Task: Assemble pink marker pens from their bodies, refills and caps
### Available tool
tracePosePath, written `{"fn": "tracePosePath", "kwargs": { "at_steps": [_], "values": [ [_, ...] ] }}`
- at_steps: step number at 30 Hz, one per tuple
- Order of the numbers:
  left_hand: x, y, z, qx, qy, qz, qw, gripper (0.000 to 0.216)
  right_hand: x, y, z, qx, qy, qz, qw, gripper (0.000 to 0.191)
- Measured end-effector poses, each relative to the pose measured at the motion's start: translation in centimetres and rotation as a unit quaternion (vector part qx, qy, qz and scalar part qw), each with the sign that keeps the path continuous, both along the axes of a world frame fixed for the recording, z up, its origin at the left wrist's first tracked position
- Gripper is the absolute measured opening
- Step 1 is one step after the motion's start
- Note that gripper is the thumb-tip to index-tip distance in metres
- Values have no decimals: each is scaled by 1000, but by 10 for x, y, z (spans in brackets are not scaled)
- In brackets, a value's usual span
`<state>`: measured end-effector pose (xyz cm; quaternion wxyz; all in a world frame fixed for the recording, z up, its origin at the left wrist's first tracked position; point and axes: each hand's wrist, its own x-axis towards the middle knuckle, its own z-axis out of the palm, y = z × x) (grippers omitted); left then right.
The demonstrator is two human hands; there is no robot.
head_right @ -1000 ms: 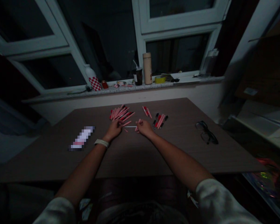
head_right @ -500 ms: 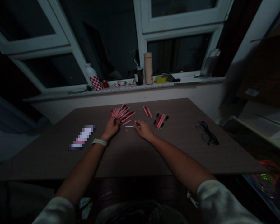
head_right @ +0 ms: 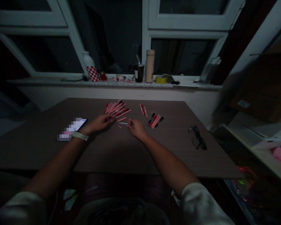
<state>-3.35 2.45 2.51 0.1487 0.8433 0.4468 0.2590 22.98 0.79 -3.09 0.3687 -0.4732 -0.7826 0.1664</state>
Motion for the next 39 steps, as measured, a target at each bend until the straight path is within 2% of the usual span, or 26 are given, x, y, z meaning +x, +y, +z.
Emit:
{"fn": "tracePosePath", "kwargs": {
  "at_steps": [1,8,17,25,28,33,39],
  "values": [
    [-3,0,-2,-18,7,-18,1000,24,0,0,0,-2,-1,-3,1000,6],
    [-18,-4,-20,-87,-22,11,996,40,1,2,-1,-34,20,0,999,8],
    [-13,-5,-30,-78,-15,-16,997,36,2,0,6,-14,-41,-4,999,8],
    [-6,-5,-39,-40,-27,-3,999,37,0,1,7,-17,-65,-5,998,14],
    [-6,-4,-41,-42,-23,3,999,40,0,3,5,-13,-68,-10,998,15],
    [-7,-4,-43,-36,-25,-23,999,41,1,4,2,-4,-63,-14,998,17],
    [-3,-7,-42,-32,-46,13,998,39,0,-1,6,1,-20,-14,1000,25]
  ]
}}
